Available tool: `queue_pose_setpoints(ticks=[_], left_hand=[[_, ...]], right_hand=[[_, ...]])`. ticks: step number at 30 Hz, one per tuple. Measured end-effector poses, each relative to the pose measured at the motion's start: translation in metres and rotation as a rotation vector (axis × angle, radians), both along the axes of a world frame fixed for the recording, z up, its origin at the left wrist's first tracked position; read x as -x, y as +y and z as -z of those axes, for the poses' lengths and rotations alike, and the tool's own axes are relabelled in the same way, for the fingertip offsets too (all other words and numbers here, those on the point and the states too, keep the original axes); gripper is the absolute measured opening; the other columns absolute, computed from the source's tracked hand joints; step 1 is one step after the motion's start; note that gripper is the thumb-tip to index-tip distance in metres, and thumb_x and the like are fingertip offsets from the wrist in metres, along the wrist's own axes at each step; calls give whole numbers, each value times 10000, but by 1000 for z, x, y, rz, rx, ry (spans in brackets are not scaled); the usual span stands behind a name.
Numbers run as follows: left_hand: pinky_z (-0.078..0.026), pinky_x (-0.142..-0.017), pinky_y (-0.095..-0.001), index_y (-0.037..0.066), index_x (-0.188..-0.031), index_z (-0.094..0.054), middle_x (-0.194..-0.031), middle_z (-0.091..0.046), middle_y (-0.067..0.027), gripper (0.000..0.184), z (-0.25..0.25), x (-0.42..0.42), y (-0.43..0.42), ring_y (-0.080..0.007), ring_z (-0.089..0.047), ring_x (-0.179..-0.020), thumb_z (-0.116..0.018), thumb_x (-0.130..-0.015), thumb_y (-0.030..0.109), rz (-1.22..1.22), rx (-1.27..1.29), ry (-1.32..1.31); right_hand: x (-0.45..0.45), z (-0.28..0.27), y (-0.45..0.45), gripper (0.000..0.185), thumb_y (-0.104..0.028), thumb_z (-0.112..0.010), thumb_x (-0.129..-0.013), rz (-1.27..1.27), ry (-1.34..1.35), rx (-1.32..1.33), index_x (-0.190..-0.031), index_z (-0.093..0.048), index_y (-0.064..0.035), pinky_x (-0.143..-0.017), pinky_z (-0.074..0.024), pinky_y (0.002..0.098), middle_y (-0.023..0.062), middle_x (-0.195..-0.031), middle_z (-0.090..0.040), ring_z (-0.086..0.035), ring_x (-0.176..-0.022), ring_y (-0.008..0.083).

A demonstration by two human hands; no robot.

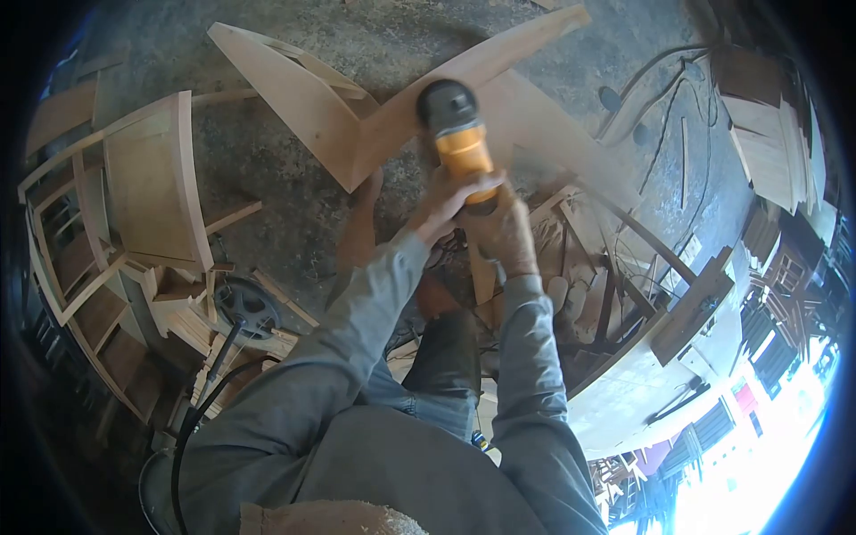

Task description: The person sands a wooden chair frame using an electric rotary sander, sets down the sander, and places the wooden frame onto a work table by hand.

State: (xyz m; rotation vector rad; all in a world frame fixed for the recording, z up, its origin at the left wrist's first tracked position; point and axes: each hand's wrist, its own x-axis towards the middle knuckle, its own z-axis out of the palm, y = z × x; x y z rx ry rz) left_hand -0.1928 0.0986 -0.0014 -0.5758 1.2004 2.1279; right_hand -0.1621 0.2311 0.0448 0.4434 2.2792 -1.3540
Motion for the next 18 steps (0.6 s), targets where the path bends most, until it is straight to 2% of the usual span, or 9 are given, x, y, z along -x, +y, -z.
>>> queue_pose_setpoints(ticks=[2, 4, 7, 10, 13, 16, 18], left_hand=[[-612, -910, -378, 41, -1197, -663, -1141, -717, -90, 381, -2, -33, -20, -208, -733, -1028, -848, -882, 149, -253, -134, -55], [-602, -914, -340, 29, -1222, -684, -1132, -723, -85, 400, 8, -69, -45, -187, -734, -1012, -856, -870, 108, -369, -171, -110], [-597, -941, -343, 28, -1231, -688, -1133, -726, -78, 393, 5, -88, -59, -187, -732, -1026, -846, -878, 100, -538, -186, -173], [-595, -946, -348, 18, -1241, -693, -1154, -727, -72, 386, 12, -76, -53, -184, -729, -1034, -832, -887, 83, -481, -205, -164], [-595, -948, -348, 1, -1236, -702, -1172, -728, -74, 390, 12, -36, -27, -182, -726, -1048, -838, -879, 80, -408, -236, -145], [-596, -950, -344, -5, -1224, -714, -1167, -737, -83, 377, 13, 12, 10, -178, -733, -1033, -841, -881, 86, -296, -221, -66], [-601, -920, -329, 3, -1193, -740, -1127, -756, -78, 343, 0, 44, 35, -167, -742, -1003, -843, -891, 130, -256, -287, -51]], right_hand=[[-15, 3, -24, 587, -263, -847, -784, -101, 49, -24, -1289, -641, -46, -836, -616, 443, 192, -976, -782, -779, -921, 349], [-25, 8, -42, 616, -294, -846, -775, -242, 112, -108, -1313, -634, -79, -836, -617, 479, 214, -963, -775, -769, -923, 410], [-19, 7, -55, 652, -338, -844, -755, -437, 77, -49, -1328, -642, -102, -839, -610, 519, 238, -956, -762, -734, -939, 464], [1, -3, -48, 701, -352, -850, -742, -444, 3, -89, -1357, -631, -98, -846, -609, 516, 236, -969, -765, -734, -962, 461], [20, 5, -21, 703, -327, -865, -729, -317, 145, -76, -1347, -638, -81, -827, -609, 501, 227, -965, -770, -743, -944, 458], [43, 20, 20, 665, -277, -877, -728, -218, 132, -2, -1310, -653, -45, -794, -607, 458, 211, -953, -775, -778, -914, 388], [64, 20, 45, 593, -250, -879, -739, -123, -1, -20, -1246, -682, -13, -764, -599, 417, 180, -938, -782, -780, -872, 301]])
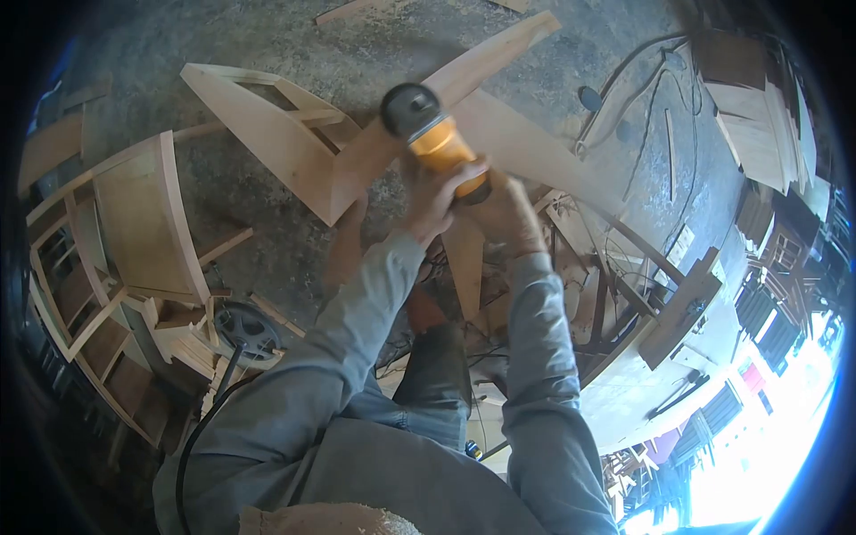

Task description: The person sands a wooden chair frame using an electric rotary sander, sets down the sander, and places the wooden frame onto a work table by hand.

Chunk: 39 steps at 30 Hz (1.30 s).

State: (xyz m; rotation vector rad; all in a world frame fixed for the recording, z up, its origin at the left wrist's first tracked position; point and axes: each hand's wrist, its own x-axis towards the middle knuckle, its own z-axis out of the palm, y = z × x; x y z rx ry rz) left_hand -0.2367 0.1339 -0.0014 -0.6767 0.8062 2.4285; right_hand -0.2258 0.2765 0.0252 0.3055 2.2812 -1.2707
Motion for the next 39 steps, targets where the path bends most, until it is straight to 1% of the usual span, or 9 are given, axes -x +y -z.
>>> queue_pose_setpoints(ticks=[3, 4, 6, 9, 14, 20, 25, 34, 39], left_hand=[[-613, -858, -324, 7, -1144, -763, -1058, -790, -82, 406, 37, 49, 56, -170, -759, -967, -876, -852, 266, 259, 80, 63], [-615, -841, -323, 9, -1125, -767, -1038, -798, -88, 469, 62, 55, 77, -176, -765, -961, -907, -812, 329, 366, 167, 135], [-620, -826, -325, 18, -1109, -765, -1022, -804, -109, 596, 3, 87, 72, -193, -775, -934, -959, -711, 417, 575, 508, 150], [-611, -816, -317, 17, -1076, -761, -1006, -796, -109, 655, 22, 71, 76, -184, -769, -915, -983, -648, 459, 472, 490, 213], [-597, -823, -325, 28, -1073, -726, -1021, -771, -81, 489, 6, -6, -9, -167, -746, -897, -948, -744, 314, 337, 354, 80], [-600, -975, -389, 18, -1238, -641, -1159, -740, -137, 433, -33, -96, -123, -236, -731, -1056, -813, -840, 14, -82, 208, -83], [-598, -981, -398, 15, -1233, -648, -1111, -752, -140, 409, -28, -116, -132, -251, -743, -1048, -790, -850, -1, -180, 248, -66], [-594, -952, -351, 29, -1231, -664, -1091, -758, -80, 460, -6, -72, -62, -179, -742, -1018, -885, -830, 67, 76, 138, -93], [-585, -964, -364, 40, -1204, -679, -1112, -750, -74, 391, 0, -117, -82, -190, -740, -1024, -860, -862, 95, -28, 156, -28]], right_hand=[[38, -27, 26, 408, -211, -860, -787, 182, -315, -85, -1093, -730, 25, -710, -579, 355, 119, -900, -780, -745, -815, 166], [36, -21, 39, 391, -205, -857, -794, 238, -186, -15, -1085, -730, 24, -705, -576, 347, 112, -904, -776, -737, -804, 158], [28, -6, 55, 357, -194, -851, -809, 337, 63, 140, -1067, -730, 22, -694, -569, 332, 97, -913, -767, -721, -782, 143], [17, -11, 46, 394, -174, -846, -816, 321, -22, 42, -1130, -706, 17, -721, -577, 332, 108, -958, -769, -724, -784, 156], [-46, 7, -15, 526, -196, -869, -787, 166, 68, 42, -1227, -666, 9, -770, -615, 377, 117, -1003, -787, -760, -855, 215], [-81, -27, -131, 724, -327, -855, -749, -116, -83, -64, -1389, -593, -114, -882, -598, 521, 236, -1085, -766, -732, -1039, 451], [-83, -30, -134, 745, -363, -846, -768, -237, -65, 8, -1434, -596, -141, -885, -597, 523, 233, -1125, -764, -732, -1054, 441], [-76, -24, -72, 750, -286, -915, -722, 94, -182, 5, -1371, -618, -55, -881, -611, 449, 233, -1128, -769, -765, -1084, 368], [-103, -25, -93, 770, -251, -912, -741, -79, -34, -30, -1403, -597, -16, -869, -603, 413, 203, -1100, -778, -777, -1063, 289]])
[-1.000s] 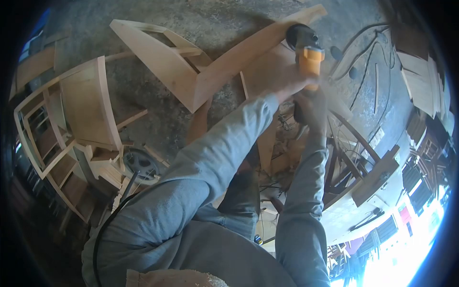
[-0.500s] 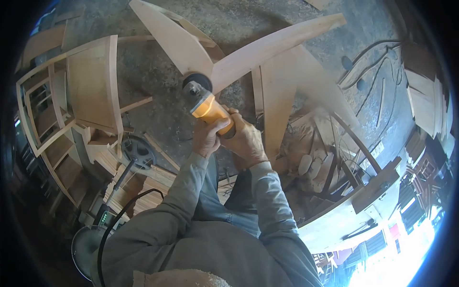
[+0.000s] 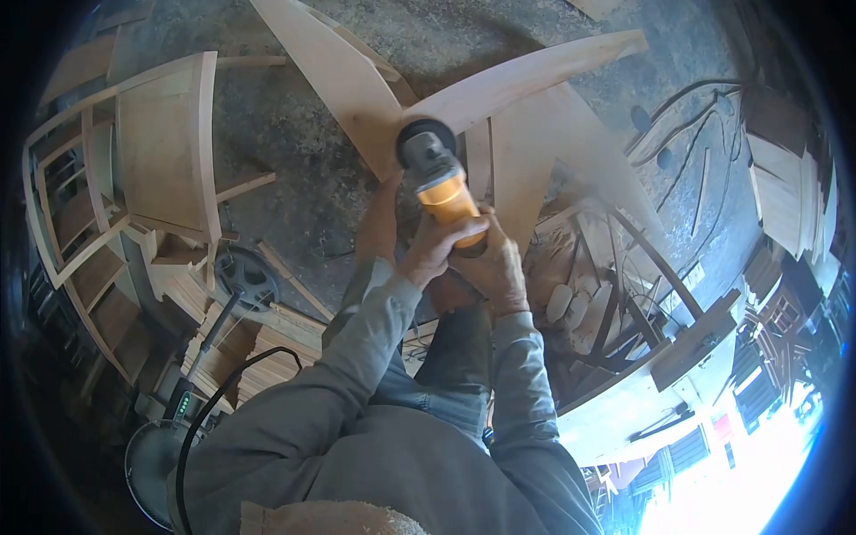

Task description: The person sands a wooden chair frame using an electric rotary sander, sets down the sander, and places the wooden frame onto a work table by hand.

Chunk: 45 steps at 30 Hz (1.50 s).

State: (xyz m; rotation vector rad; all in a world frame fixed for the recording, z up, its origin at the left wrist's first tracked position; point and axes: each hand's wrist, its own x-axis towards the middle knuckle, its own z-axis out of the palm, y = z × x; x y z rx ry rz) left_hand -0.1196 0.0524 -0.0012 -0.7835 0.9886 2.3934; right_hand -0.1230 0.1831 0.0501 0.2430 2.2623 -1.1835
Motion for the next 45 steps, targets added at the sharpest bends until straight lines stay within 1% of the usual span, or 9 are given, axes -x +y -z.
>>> queue_pose_setpoints(ticks=[3, 12, 15, 19, 24, 32, 39, 43, 45], left_hand=[[-590, -956, -365, 38, -1177, -692, -1130, -742, -76, 329, 11, 3, -13, -191, -738, -1011, -828, -883, 99, -37, -27, -36], [-587, -957, -359, 49, -1191, -673, -1093, -738, -63, 389, -8, -12, -4, -191, -728, -1046, -847, -843, 71, -62, -34, -11], [-587, -976, -363, 35, -1194, -692, -1120, -753, -79, 351, -1, -19, -17, -189, -731, -1051, -823, -870, 68, -112, -36, -26], [-587, -964, -354, 23, -1187, -716, -1117, -753, -78, 357, 8, 10, -22, -178, -731, -1042, -849, -868, 113, -18, -47, -36], [-575, -962, -340, 32, -1219, -675, -1096, -742, -66, 462, -16, 12, 9, -172, -727, -1036, -897, -827, 136, 58, -18, -59], [-569, -1003, -364, 40, -1225, -659, -1145, -748, -100, 393, -10, -55, -13, -192, -725, -1063, -809, -862, 14, -166, -19, -78], [-574, -962, -351, 26, -1181, -693, -1095, -762, -67, 367, 2, -1, 31, -174, -734, -1002, -855, -853, 54, -83, -98, -68], [-602, -934, -350, 7, -1200, -717, -1134, -769, -100, 350, 8, 31, 71, -192, -750, -1013, -841, -875, 49, 2, -124, -40], [-601, -935, -344, 7, -1209, -719, -1164, -760, -108, 351, 19, 46, 94, -186, -748, -1012, -838, -886, 74, 48, -150, -35]], right_hand=[[18, 2, -18, 759, -285, -899, -712, -16, -31, 14, -1388, -614, -88, -878, -604, 485, 242, -1109, -766, -744, -1070, 427], [-10, -3, -9, 749, -280, -882, -725, 15, 72, -7, -1396, -605, -94, -871, -601, 496, 241, -1072, -770, -745, -1048, 441], [-4, -2, -23, 784, -266, -910, -756, -73, -43, -50, -1436, -573, -69, -911, -594, 430, 194, -1121, -774, -768, -1099, 313], [20, 2, -26, 699, -290, -865, -751, 12, 24, -26, -1373, -619, -86, -854, -603, 509, 259, -1045, -765, -741, -1015, 457], [-7, -4, 9, 672, -249, -881, -760, 124, -6, -3, -1342, -627, -29, -871, -601, 404, 164, -1094, -780, -776, -1042, 300], [-27, -13, -14, 727, -291, -874, -766, -111, -90, -20, -1413, -597, -110, -908, -594, 503, 225, -1148, -759, -702, -1113, 457], [10, 0, 31, 740, -301, -857, -740, -46, 48, -63, -1403, -610, -85, -869, -610, 490, 233, -1040, -774, -749, -1003, 433], [29, 3, 70, 741, -277, -882, -738, 37, 20, -80, -1398, -626, -56, -901, -599, 435, 209, -1123, -776, -762, -1074, 371], [45, -5, 82, 701, -240, -893, -753, 111, 5, -21, -1378, -640, -51, -877, -592, 396, 153, -1110, -780, -771, -1025, 262]])
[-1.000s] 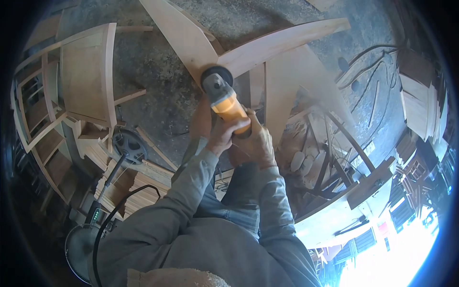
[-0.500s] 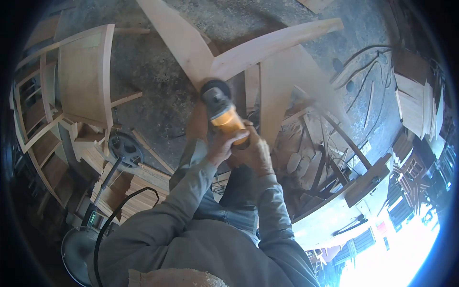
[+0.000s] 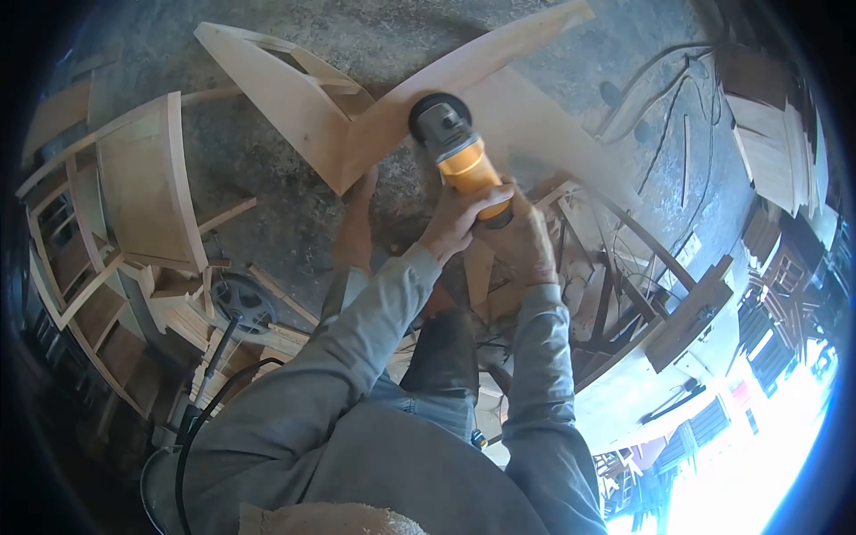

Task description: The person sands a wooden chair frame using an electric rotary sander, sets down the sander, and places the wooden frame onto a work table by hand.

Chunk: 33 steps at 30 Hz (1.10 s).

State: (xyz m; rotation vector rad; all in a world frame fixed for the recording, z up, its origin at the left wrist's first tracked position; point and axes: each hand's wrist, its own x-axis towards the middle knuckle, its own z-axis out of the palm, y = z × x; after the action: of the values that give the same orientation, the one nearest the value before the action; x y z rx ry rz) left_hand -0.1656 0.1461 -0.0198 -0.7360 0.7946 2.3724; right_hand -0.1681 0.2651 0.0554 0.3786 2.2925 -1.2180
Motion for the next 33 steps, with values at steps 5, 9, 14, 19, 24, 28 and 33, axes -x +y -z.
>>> queue_pose_setpoints(ticks=[5, 9, 14, 19, 24, 28, 33], left_hand=[[-598, -883, -350, 42, -1150, -740, -1100, -763, -80, 368, 8, 48, 50, -176, -748, -957, -870, -863, 234, 190, -36, 8], [-597, -856, -349, 15, -1121, -751, -1066, -781, -106, 547, -16, 108, 61, -201, -753, -941, -947, -746, 362, 424, 376, 150], [-591, -847, -341, -9, -1142, -742, -1076, -777, -130, 715, -2, 119, 63, -218, -752, -958, -983, -661, 462, 455, 444, 204], [-603, -864, -330, 11, -1161, -703, -1098, -767, -108, 502, -11, 49, -15, -185, -749, -977, -938, -788, 252, 214, 254, 128], [-602, -917, -349, 37, -1175, -691, -1077, -764, -86, 380, -13, -49, -94, -171, -744, -997, -872, -841, 55, -102, 156, -65], [-587, -941, -339, 46, -1165, -700, -1074, -770, -71, 363, -25, -71, -101, -164, -734, -1007, -865, -842, 42, -136, 170, -62], [-585, -949, -356, 45, -1145, -712, -1093, -767, -68, 342, -19, -60, -89, -175, -732, -1030, -867, -845, 96, -42, 192, -22]], right_hand=[[37, 2, 48, 557, -201, -897, -766, 47, -99, -120, -1243, -684, -7, -758, -589, 347, 81, -998, -778, -740, -863, 149], [58, 9, 73, 419, -156, -866, -813, 192, -39, -29, -1152, -704, 28, -665, -573, 324, 85, -943, -769, -726, -759, 154], [59, 13, 56, 385, -169, -838, -815, 246, 102, 89, -1099, -695, 48, -655, -597, 303, 74, -894, -756, -733, -731, 160], [4, 36, 4, 519, -141, -860, -775, 122, 84, 117, -1235, -674, 9, -792, -602, 357, 147, -1052, -787, -756, -918, 213], [-36, 6, -87, 678, -254, -876, -759, -127, 55, -25, -1342, -628, -11, -867, -603, 430, 180, -1025, -782, -782, -1000, 320], [-61, 7, -92, 731, -254, -900, -728, -130, -44, 23, -1377, -614, -74, -900, -597, 447, 188, -1097, -774, -765, -1065, 369], [-51, 1, -83, 741, -242, -911, -736, -110, -78, 26, -1387, -595, -85, -902, -597, 433, 180, -1157, -767, -762, -1100, 336]])
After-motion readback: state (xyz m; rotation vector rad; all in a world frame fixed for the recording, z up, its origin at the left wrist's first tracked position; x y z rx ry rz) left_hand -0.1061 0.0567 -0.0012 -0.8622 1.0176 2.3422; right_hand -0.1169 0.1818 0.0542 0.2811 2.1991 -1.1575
